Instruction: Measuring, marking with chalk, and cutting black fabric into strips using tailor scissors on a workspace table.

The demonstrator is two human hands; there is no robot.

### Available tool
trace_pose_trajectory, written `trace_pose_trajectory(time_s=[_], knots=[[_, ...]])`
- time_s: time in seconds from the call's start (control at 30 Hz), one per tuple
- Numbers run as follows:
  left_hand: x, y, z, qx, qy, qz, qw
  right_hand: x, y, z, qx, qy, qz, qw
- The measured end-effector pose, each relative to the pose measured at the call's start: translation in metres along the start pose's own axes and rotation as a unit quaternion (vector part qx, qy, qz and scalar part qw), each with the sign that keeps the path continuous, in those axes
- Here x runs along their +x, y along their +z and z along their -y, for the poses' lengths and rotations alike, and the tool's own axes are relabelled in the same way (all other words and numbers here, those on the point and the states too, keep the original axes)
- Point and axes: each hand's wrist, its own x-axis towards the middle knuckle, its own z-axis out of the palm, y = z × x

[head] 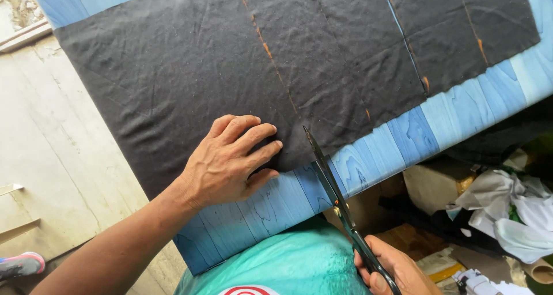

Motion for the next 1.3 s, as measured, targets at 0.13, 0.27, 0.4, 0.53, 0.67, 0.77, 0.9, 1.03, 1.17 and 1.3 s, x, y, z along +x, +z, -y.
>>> trace_pose_trajectory(time_s=[0.13,0.27,0.4,0.53,0.67,0.77,0.9,1.03,1.17,1.3], knots=[[0.001,0.001,0.001,-0.001,-0.007,0.006,1.0,0.006,0.002,-0.004,-0.046,-0.031,-0.007,0.998],[0.003,0.0,0.002,0.0,-0.007,0.015,1.0,0.023,-0.009,-0.041,0.002,0.001,0.007,1.0],[0.004,0.0,0.002,0.0,-0.008,0.017,1.0,0.014,0.0,-0.017,0.007,-0.014,0.037,0.999],[0.004,0.0,0.003,0.001,-0.012,0.022,1.0,0.013,0.004,-0.008,0.004,0.095,-0.017,0.995],[0.003,-0.001,0.002,-0.001,-0.017,0.029,0.999,0.017,-0.002,-0.02,0.024,0.097,0.014,0.995],[0.004,-0.001,0.003,0.001,-0.013,0.025,1.0,0.017,-0.001,-0.024,-0.003,0.072,0.004,0.997],[0.004,0.001,0.005,-0.006,-0.014,0.025,1.0,0.024,-0.006,-0.049,0.026,0.027,0.009,0.999],[0.004,-0.001,0.003,-0.005,-0.02,0.024,0.999,0.019,-0.005,-0.046,0.064,0.025,-0.021,0.997],[0.005,-0.001,0.003,-0.007,-0.019,0.024,1.0,0.018,0.007,-0.007,-0.022,0.109,-0.071,0.991],[0.006,-0.001,0.005,-0.014,-0.016,0.018,1.0,0.024,0.011,0.005,0.018,0.062,-0.048,0.997]])
